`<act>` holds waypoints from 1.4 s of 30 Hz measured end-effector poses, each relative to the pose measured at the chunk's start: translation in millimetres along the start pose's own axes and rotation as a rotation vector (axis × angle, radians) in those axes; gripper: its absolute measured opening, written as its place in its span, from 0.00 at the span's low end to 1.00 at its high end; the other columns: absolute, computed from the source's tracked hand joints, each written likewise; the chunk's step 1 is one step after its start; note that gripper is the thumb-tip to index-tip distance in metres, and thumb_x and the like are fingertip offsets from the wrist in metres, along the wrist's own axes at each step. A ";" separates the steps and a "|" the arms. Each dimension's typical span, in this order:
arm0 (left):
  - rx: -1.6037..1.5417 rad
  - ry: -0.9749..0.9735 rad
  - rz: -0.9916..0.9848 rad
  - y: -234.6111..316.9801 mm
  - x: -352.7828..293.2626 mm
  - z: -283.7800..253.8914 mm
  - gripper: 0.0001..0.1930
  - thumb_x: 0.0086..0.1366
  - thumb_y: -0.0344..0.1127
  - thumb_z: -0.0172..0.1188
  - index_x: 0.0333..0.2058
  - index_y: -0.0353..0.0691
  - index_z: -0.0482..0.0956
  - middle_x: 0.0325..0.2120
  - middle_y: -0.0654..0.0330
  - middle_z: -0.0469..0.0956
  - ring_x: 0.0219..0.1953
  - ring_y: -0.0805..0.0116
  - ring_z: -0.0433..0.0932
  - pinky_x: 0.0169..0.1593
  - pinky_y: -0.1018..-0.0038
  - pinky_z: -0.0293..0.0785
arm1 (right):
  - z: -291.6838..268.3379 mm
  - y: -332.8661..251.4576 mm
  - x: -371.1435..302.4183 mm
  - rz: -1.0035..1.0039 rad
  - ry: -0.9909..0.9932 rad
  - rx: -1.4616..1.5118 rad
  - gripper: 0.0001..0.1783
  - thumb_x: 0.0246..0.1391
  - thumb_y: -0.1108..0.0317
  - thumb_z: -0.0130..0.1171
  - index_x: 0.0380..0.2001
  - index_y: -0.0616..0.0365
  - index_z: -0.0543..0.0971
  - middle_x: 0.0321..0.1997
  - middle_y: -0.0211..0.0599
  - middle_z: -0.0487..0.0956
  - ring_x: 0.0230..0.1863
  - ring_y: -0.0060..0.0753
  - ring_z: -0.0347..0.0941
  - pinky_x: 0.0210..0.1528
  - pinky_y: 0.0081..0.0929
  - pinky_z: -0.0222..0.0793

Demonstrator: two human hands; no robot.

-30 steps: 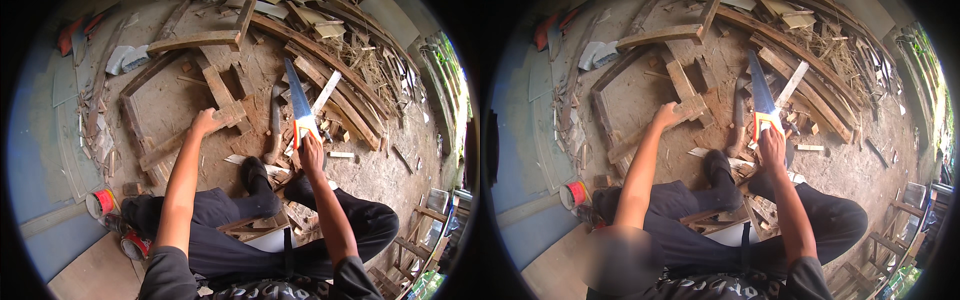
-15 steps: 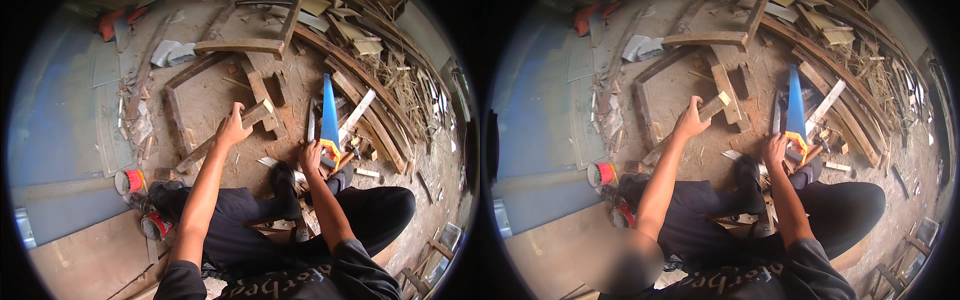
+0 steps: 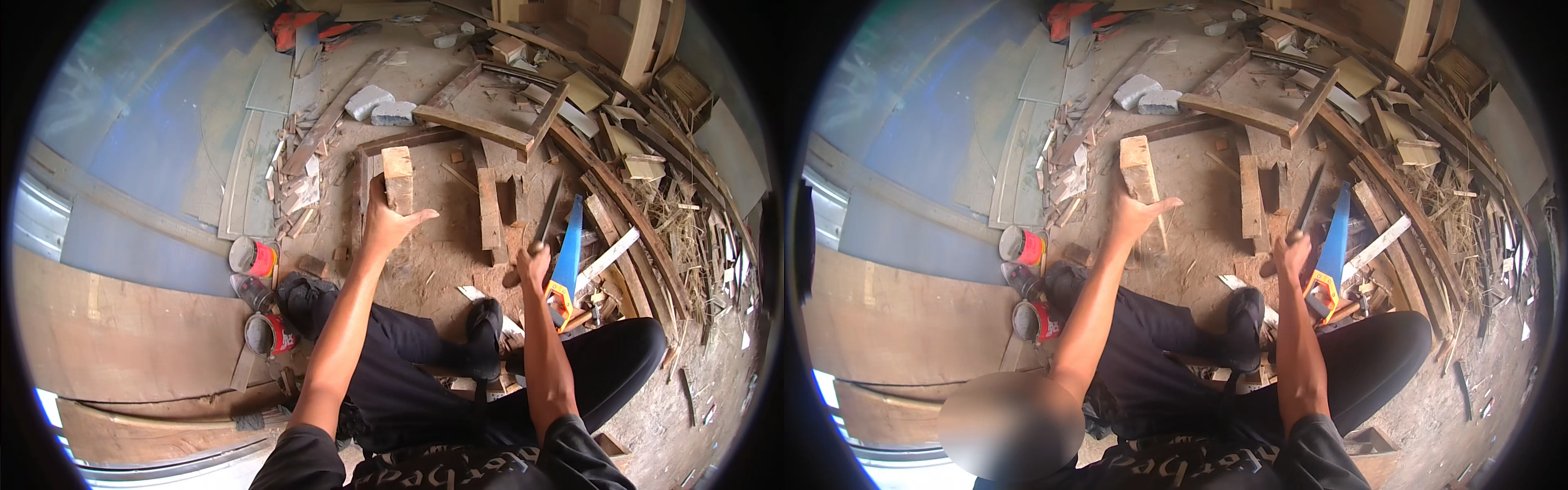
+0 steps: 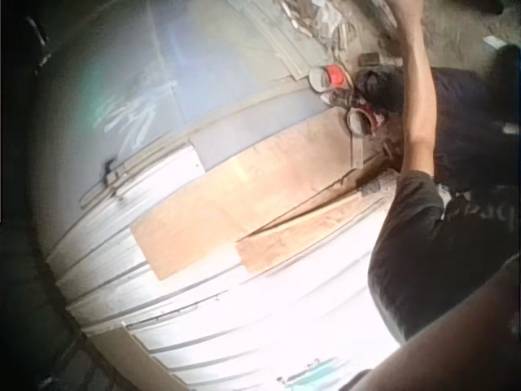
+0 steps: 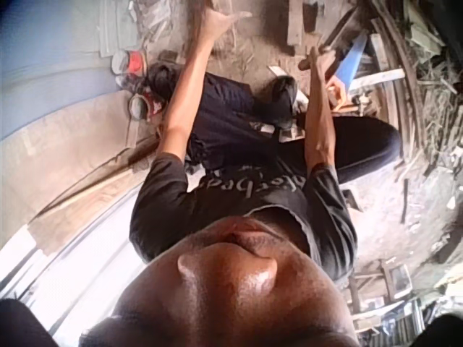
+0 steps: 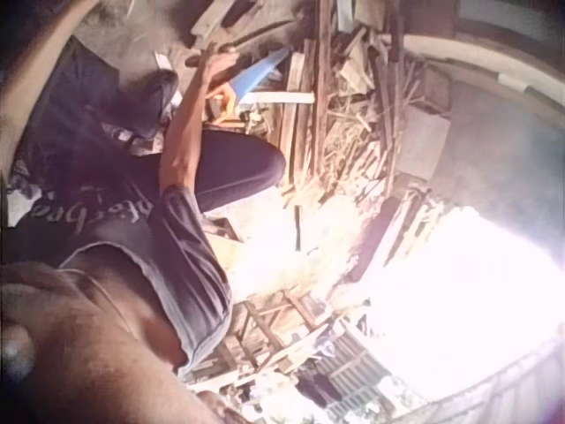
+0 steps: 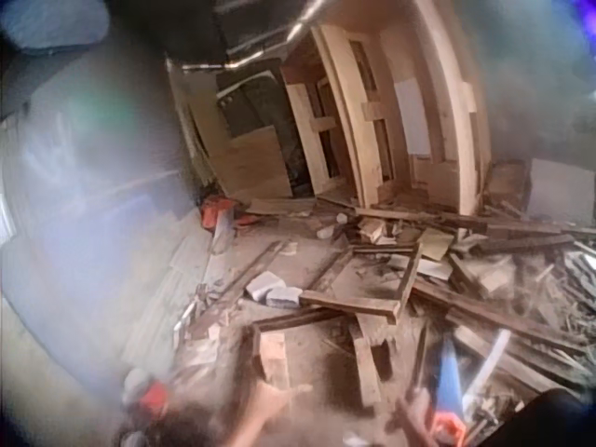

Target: The person uses a hand saw to cut a small wooden block while sitting on the floor. They then use a chisel to carve and shape the cut piece of wood.

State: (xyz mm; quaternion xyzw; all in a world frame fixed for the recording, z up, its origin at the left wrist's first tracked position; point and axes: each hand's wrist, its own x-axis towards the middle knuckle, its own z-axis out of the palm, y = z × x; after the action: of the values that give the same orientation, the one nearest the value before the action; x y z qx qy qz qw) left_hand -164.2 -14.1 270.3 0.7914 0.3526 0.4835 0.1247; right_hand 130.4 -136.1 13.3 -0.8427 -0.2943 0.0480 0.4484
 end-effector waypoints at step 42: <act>-0.396 -0.091 -0.374 -17.4 -89.0 -9.6 0.37 0.49 0.32 0.79 0.56 0.32 0.69 0.45 0.47 0.82 0.47 0.54 0.83 0.49 0.64 0.80 | -172.2 -322.9 -159.6 -0.513 -0.479 0.434 0.17 0.54 0.77 0.59 0.47 0.69 0.71 0.31 0.59 0.81 0.35 0.64 0.81 0.36 0.45 0.77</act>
State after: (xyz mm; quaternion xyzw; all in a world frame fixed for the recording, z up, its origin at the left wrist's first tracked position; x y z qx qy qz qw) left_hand -205.2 -63.4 205.5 0.6936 0.3854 0.4756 0.3797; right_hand -87.6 -210.3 339.4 -0.5930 -0.5737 0.1904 0.5319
